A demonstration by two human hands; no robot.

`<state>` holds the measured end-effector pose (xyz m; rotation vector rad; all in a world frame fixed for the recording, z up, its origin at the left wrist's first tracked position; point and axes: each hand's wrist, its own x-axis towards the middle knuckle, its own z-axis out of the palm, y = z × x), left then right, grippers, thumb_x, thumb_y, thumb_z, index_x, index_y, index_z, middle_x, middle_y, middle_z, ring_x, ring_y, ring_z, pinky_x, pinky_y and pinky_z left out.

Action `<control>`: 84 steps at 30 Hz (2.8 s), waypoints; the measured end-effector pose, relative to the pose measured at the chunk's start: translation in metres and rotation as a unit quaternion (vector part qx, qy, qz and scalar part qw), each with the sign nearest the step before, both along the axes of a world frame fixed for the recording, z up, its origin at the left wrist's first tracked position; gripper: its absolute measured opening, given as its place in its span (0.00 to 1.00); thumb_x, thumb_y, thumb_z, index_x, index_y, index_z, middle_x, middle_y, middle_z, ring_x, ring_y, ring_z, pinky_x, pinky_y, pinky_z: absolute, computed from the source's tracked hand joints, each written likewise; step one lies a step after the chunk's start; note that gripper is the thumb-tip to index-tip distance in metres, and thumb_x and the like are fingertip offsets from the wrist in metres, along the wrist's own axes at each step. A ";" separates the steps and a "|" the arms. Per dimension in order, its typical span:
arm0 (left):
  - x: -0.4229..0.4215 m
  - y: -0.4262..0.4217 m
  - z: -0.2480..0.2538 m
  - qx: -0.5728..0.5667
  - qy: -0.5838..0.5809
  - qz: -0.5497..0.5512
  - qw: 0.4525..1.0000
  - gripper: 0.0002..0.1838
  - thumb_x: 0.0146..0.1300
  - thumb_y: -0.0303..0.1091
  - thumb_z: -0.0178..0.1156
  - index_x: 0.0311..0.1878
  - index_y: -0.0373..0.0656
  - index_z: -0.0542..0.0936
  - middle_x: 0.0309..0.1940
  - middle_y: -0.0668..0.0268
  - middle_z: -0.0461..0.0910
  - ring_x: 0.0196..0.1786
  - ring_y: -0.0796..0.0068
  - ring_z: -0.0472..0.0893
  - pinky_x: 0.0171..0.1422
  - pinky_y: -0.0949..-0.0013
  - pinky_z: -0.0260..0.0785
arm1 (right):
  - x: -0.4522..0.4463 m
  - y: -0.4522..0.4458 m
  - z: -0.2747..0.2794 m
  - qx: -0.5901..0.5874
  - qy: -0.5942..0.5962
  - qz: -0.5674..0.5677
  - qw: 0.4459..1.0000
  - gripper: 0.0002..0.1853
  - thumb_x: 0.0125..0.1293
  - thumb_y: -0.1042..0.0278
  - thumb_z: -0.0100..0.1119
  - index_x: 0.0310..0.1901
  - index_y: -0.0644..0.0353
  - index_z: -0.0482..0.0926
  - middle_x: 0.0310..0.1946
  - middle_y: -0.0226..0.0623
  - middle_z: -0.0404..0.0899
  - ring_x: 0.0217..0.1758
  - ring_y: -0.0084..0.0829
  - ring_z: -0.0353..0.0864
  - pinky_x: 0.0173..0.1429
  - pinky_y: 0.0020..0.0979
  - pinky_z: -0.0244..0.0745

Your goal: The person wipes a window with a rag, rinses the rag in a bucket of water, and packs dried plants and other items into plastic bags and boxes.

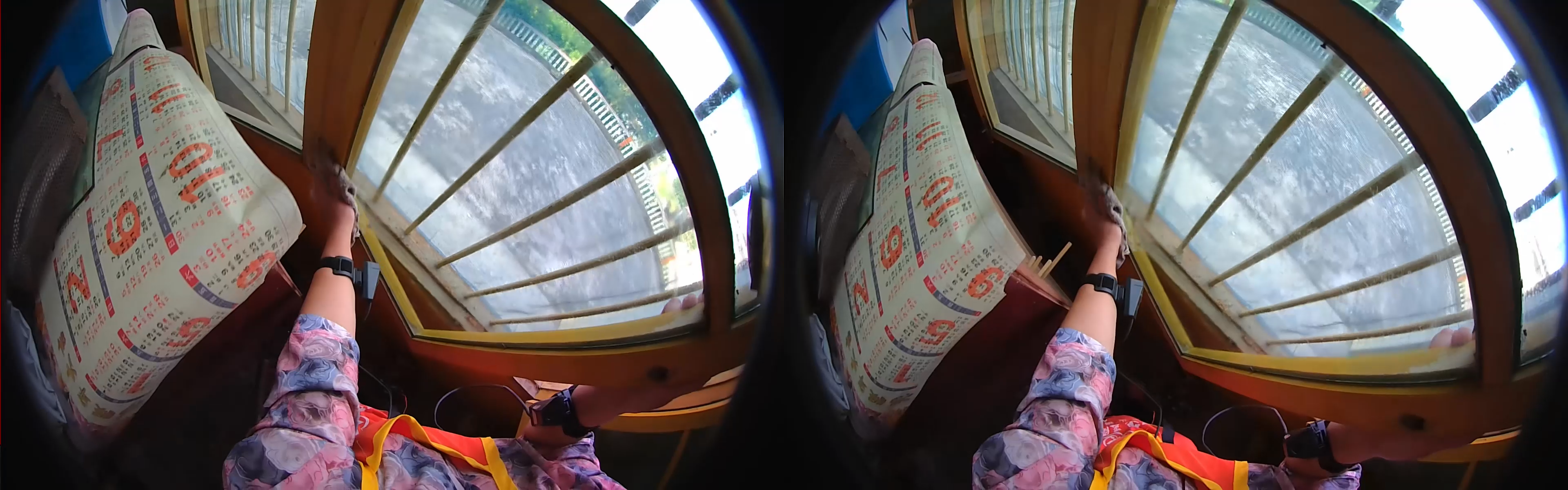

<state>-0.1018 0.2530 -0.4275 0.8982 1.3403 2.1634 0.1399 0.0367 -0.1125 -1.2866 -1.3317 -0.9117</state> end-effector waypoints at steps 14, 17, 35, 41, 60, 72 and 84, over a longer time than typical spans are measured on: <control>0.126 -0.200 -0.108 -0.399 -0.233 -0.370 0.806 0.26 0.65 0.55 0.41 0.48 0.41 0.74 0.35 0.62 0.79 0.37 0.70 0.79 0.40 0.68 0.69 | 0.010 0.011 -0.003 -0.022 -0.030 0.055 0.998 0.25 0.66 0.54 0.39 0.50 0.73 0.69 0.43 0.54 0.75 0.44 0.42 0.77 0.54 0.36 0.71; 0.152 -0.237 -0.112 -0.409 -0.277 -0.396 0.774 0.25 0.65 0.55 0.41 0.46 0.43 0.74 0.32 0.64 0.78 0.35 0.73 0.78 0.38 0.70 0.69 | 0.010 0.015 0.002 0.044 0.255 0.282 0.924 0.27 0.68 0.51 0.31 0.54 0.70 0.63 0.47 0.53 0.71 0.47 0.42 0.75 0.56 0.38 0.69; 0.084 -0.332 0.123 -0.282 0.254 -0.623 0.683 0.35 0.55 0.51 0.58 0.59 0.39 0.61 0.50 0.51 0.71 0.52 0.61 0.73 0.58 0.66 0.62 | 0.061 -0.059 -0.080 -0.309 0.411 0.547 0.661 0.33 0.65 0.48 0.45 0.64 0.62 0.53 0.47 0.37 0.71 0.50 0.24 0.67 0.51 0.25 0.64; 0.115 -0.339 0.128 -0.126 0.294 -0.548 0.773 0.38 0.58 0.45 0.56 0.64 0.38 0.50 0.60 0.46 0.53 0.62 0.52 0.59 0.66 0.62 0.50 | 0.044 -0.135 -0.215 -0.433 0.547 0.633 0.335 0.45 0.53 0.51 0.61 0.65 0.61 0.46 0.61 0.40 0.57 0.61 0.35 0.63 0.61 0.34 0.63; 0.068 -0.307 0.212 -0.017 0.566 0.024 0.824 0.56 0.42 0.37 0.58 0.65 0.33 0.28 0.63 0.47 0.44 0.64 0.58 0.54 0.65 0.57 0.51 | -0.023 0.008 -0.306 -0.427 0.650 0.506 0.374 0.33 0.51 0.62 0.64 0.56 0.64 0.60 0.47 0.39 0.70 0.49 0.27 0.69 0.55 0.29 0.65; 0.011 -0.345 0.208 -0.063 0.459 0.003 0.886 0.39 0.49 0.45 0.46 0.62 0.33 0.48 0.60 0.51 0.52 0.59 0.61 0.59 0.60 0.61 0.54 | -0.161 0.161 -0.325 -0.702 0.485 0.250 0.457 0.32 0.49 0.44 0.48 0.45 0.67 0.75 0.48 0.54 0.73 0.53 0.49 0.71 0.57 0.38 0.65; 0.015 -0.326 0.226 -0.055 0.564 0.000 0.824 0.28 0.48 0.46 0.48 0.48 0.36 0.60 0.43 0.57 0.60 0.44 0.65 0.62 0.46 0.63 0.59 | -0.180 0.201 -0.188 -0.353 0.513 0.601 0.501 0.19 0.46 0.57 0.53 0.35 0.63 0.77 0.41 0.50 0.75 0.46 0.43 0.74 0.50 0.36 0.67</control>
